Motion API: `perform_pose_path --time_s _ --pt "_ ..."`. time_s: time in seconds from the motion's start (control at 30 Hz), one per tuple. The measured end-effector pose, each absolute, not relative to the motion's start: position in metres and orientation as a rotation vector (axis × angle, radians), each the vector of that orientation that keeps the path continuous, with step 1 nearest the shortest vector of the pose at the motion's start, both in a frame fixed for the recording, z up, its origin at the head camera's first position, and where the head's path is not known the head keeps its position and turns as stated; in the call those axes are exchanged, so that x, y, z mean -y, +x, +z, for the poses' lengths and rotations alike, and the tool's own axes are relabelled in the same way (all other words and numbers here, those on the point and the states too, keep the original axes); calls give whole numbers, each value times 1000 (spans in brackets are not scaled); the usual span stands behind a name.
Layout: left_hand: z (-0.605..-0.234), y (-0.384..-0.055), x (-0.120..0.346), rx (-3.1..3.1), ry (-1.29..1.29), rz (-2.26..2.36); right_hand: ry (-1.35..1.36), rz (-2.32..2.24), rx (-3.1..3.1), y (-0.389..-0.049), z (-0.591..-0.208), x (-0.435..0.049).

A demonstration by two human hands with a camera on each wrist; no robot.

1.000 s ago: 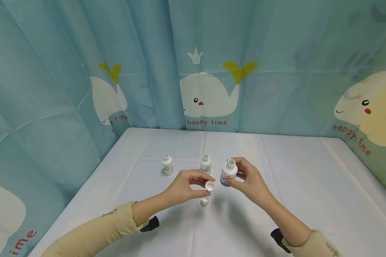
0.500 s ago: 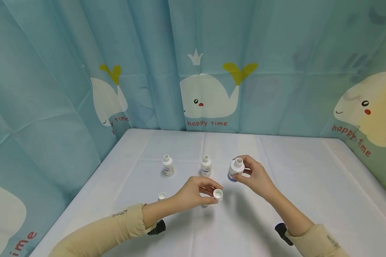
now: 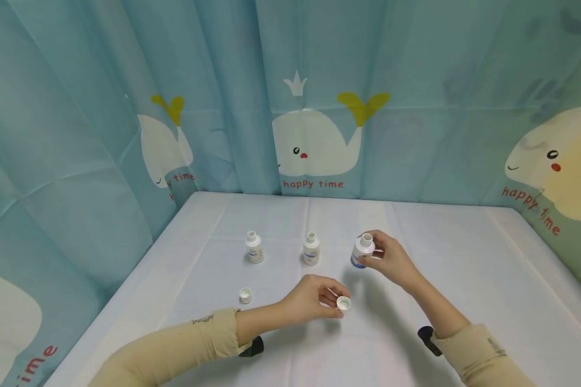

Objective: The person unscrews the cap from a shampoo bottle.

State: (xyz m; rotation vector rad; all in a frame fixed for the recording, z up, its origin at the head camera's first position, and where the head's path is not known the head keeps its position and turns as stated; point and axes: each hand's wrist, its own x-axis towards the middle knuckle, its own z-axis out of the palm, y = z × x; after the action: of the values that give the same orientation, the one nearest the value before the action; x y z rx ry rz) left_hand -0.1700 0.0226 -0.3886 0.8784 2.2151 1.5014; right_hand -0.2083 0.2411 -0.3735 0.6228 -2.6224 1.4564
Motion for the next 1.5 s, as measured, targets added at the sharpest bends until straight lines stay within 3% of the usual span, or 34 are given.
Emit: perform_pose_path --time_s 1.5 --pt "-415 -181 -93 -2634 1078 910 659 1443 2714 -236 -406 -272"
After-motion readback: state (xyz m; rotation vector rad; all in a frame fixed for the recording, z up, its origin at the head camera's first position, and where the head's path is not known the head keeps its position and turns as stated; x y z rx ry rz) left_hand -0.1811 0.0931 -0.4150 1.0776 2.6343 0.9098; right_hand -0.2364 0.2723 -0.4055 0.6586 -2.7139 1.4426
